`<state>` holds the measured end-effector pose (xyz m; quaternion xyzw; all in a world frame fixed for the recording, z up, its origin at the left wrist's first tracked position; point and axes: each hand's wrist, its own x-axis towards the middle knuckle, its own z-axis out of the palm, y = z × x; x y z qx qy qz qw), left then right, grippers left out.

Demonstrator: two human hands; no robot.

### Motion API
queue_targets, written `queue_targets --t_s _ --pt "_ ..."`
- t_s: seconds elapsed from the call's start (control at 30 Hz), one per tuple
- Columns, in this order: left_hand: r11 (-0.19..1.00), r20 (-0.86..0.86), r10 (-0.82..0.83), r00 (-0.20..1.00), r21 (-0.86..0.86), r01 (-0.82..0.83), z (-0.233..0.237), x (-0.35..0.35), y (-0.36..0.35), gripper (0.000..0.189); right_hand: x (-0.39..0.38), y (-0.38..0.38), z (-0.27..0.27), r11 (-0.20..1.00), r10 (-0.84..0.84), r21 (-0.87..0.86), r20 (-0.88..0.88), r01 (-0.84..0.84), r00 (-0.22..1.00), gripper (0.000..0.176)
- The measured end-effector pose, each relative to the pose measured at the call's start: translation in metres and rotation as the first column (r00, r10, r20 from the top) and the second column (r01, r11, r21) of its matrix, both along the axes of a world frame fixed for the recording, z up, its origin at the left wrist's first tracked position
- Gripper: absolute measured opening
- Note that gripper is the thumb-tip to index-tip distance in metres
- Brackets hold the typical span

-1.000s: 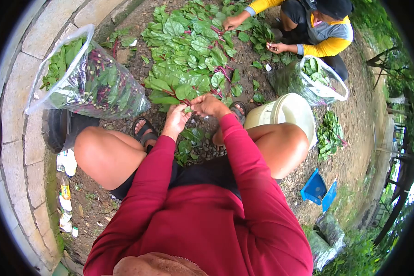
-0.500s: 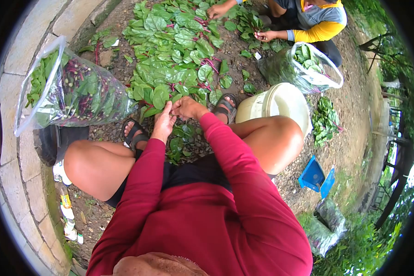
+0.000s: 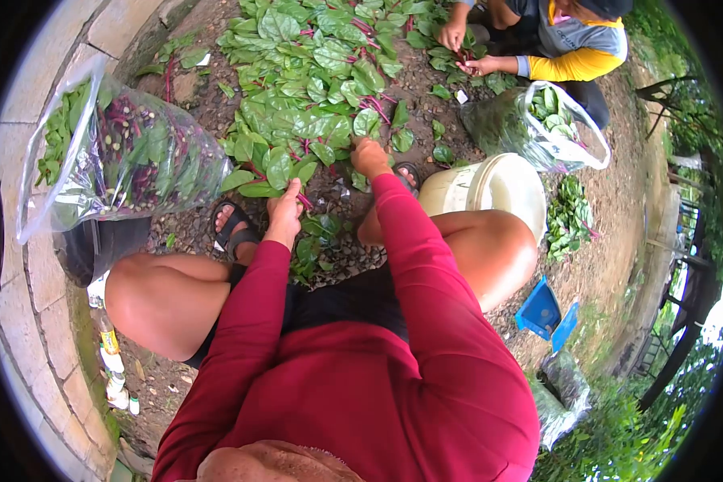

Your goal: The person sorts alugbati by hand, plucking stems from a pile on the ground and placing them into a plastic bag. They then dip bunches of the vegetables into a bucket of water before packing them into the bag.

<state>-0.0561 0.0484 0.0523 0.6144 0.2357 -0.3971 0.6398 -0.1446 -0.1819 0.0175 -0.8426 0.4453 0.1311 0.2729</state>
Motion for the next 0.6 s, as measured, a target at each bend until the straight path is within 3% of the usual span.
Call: queue_targets --t_s 0.03,0.23,0.6 --pt "1.000 0.012 0.011 1.000 -0.016 -0.011 0.002 0.000 0.003 0.020 0.006 0.009 0.021 1.000 -0.005 -0.018 -0.060 0.004 0.998 0.044" --pt "0.998 -0.080 -0.051 0.995 -0.036 0.048 -0.003 0.005 0.004 0.020 0.008 -0.008 0.038 0.997 0.079 -0.023 0.147 -0.077 0.986 0.036" --pt "0.991 -0.104 0.000 0.995 -0.135 -0.014 0.015 -0.002 0.002 0.020 0.010 -0.020 0.196 0.995 -0.036 -0.076 0.271 0.059 0.962 0.026"
